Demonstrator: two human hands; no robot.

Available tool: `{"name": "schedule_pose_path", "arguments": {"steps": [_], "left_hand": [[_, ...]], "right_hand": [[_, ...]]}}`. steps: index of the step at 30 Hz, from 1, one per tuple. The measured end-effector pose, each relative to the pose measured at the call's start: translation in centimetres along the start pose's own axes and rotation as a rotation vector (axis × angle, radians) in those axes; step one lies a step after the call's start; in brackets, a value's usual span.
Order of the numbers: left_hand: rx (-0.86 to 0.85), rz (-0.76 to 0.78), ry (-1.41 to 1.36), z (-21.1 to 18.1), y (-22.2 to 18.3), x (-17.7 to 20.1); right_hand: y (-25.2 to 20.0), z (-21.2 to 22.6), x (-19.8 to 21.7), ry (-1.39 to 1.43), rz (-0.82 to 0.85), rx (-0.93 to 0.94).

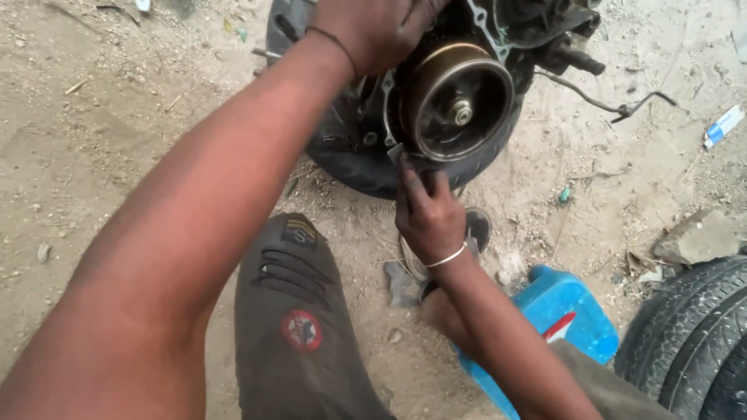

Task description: The person sits on the ground beside a scooter wheel with the engine case exposed and uses a screwdriver-like tool to pry and scrape around the clutch bell and engine cover area, working at different points around the assembly and repositioning the tool repeatedly.

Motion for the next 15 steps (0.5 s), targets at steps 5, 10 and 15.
{"name": "schedule_pose_path", "arguments": {"steps": [5, 10, 15], "left_hand": [[0.056, 0.076, -0.033, 1.0, -0.2, -1.7], [-0.141, 0.092, -0.053, 0.7, 0.2, -4.2], [0.018, -0.031, -0.003, 0.0, 0.0, 0.8]], "right_hand": [[-0.4, -1.1, -1.7, -0.024, 0.064, -0.024], [0.9, 0.1, -3.9, -0.024, 0.175, -0.091], [-2.5, 2.4, -3.4, 0.090, 0.041, -0.072]]}}
Point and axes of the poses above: each hand's wrist, its own y-axis towards the middle knuckle, its own x-axis out of the back of the hand, z = x × y, the point moved 8 cm from there along y, towards the middle knuckle, and after that the axes turned 4 degrees about -x, right-handed, at the moved point
